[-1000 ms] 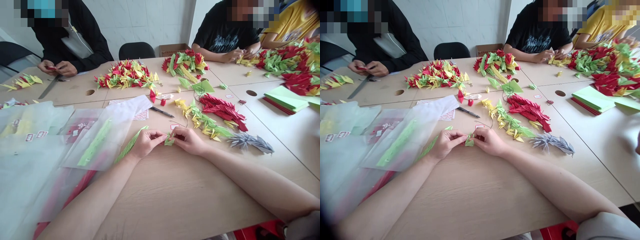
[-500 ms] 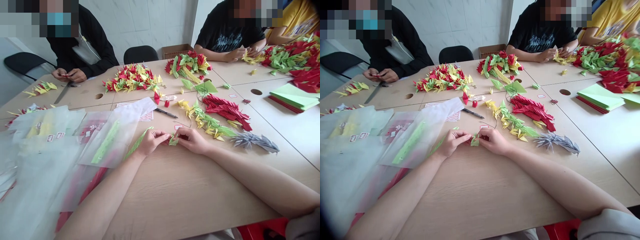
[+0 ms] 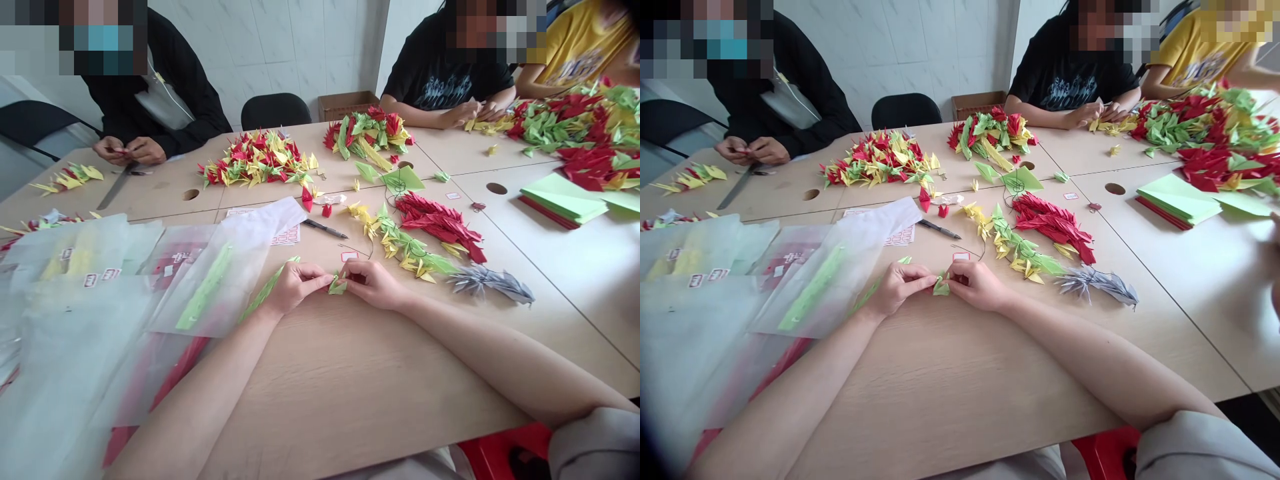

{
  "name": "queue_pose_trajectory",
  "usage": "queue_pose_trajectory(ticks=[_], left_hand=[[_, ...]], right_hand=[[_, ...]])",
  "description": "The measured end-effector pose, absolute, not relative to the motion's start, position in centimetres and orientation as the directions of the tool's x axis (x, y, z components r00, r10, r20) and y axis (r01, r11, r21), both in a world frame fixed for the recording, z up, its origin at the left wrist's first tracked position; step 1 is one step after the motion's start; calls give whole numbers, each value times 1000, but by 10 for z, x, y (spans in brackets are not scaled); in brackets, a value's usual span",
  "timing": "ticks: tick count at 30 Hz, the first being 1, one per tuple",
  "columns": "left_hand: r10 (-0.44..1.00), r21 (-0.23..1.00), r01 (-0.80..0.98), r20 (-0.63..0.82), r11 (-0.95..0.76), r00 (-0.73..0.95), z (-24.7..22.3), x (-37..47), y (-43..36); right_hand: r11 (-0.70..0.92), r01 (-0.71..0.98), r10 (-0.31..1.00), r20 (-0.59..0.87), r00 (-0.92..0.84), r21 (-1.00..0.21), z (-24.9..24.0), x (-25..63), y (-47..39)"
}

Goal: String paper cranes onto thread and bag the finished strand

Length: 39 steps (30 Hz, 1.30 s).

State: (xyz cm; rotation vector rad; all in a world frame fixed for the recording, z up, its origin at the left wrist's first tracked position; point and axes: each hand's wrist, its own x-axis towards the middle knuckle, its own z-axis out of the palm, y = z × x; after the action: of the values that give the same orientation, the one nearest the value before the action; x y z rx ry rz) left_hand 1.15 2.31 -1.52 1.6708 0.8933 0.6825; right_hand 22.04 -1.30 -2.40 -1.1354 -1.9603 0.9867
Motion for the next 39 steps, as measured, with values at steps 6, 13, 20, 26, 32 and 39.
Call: queue_pose_trajectory(ticks=[6, 13, 20, 26, 32, 39], left_hand=[[841, 961, 241, -17, -135, 541, -19, 12, 24], [843, 968, 227, -31, -109, 537, -21, 12, 25], [852, 973, 209, -30, -94, 523, -25, 13, 24], [864, 966, 234, -23, -110, 503, -30, 15, 23], [851, 964, 216, 17, -153, 526, -31, 19, 19], [831, 943, 281, -10, -177, 556, -28, 22, 15]], right_hand=[[326, 399, 906, 162, -392, -857, -28, 221, -12], [319, 418, 908, 148, -391, -850, -27, 222, -11], [345, 425, 904, 174, -390, -837, -28, 222, -12], [377, 466, 900, 196, -390, -800, -31, 223, -11], [426, 488, 872, 202, -447, -761, -34, 224, -11], [488, 399, 822, 256, -508, -776, -29, 220, -13]])
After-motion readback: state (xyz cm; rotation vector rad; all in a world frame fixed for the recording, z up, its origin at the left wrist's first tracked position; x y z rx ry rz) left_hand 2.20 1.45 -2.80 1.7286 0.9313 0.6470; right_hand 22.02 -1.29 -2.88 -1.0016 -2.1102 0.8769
